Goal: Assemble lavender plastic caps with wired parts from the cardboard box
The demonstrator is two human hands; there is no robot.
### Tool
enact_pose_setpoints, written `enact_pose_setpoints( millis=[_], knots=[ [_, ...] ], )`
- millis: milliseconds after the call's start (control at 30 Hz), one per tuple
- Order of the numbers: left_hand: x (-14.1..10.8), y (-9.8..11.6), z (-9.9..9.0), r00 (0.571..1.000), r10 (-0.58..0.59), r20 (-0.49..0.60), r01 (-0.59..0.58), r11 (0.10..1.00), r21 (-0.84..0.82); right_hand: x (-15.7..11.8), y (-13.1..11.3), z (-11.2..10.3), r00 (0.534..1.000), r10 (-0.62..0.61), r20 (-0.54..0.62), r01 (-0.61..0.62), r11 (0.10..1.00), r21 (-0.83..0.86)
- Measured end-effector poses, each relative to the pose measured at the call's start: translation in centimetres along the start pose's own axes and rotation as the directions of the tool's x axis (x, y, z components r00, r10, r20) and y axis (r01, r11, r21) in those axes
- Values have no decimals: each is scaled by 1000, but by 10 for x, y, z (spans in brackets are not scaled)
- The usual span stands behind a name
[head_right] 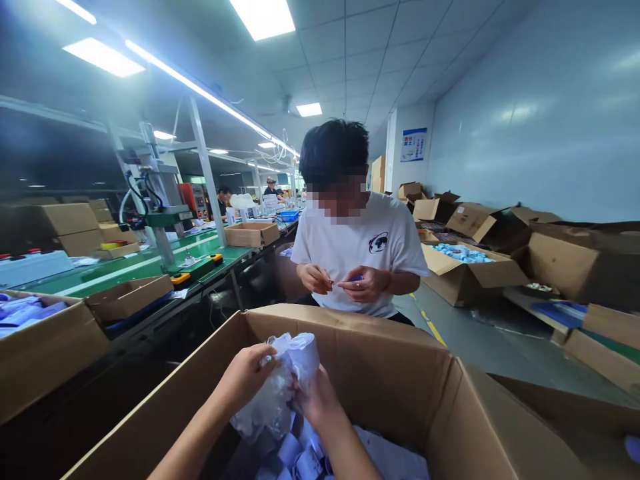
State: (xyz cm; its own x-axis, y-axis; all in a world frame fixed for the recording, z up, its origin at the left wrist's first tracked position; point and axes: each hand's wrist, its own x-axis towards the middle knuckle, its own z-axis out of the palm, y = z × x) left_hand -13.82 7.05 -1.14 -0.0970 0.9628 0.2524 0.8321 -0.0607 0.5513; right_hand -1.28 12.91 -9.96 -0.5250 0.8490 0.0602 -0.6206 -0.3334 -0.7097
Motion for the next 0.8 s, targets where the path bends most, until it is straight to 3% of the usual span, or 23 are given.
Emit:
enact_pose_setpoints(
  millis=[133, 267, 433, 633, 800],
  knots=[
    [0, -7, -3, 998, 63, -20, -64, 996, -62, 2, -13, 16, 993, 22, -117, -20, 1000, 17],
    [0, -5, 1, 992, 129, 16, -125, 981, -147, 0, -24, 14, 998, -17, -53, 8, 988, -156],
    [1, 7, 10, 975, 211, -73, -224, 924, -311, -12, -42, 6, 997, -50, -62, 25, 935, -352],
    [-3, 15, 14, 984, 175, -25, -169, 894, -414, -31, -65, 8, 995, -66, -78, 5, 796, -606],
    [-12, 24, 6, 970, 199, 138, -105, 859, -501, -55, -88, 16, 996, 50, -69, -85, 611, -787]
  ],
)
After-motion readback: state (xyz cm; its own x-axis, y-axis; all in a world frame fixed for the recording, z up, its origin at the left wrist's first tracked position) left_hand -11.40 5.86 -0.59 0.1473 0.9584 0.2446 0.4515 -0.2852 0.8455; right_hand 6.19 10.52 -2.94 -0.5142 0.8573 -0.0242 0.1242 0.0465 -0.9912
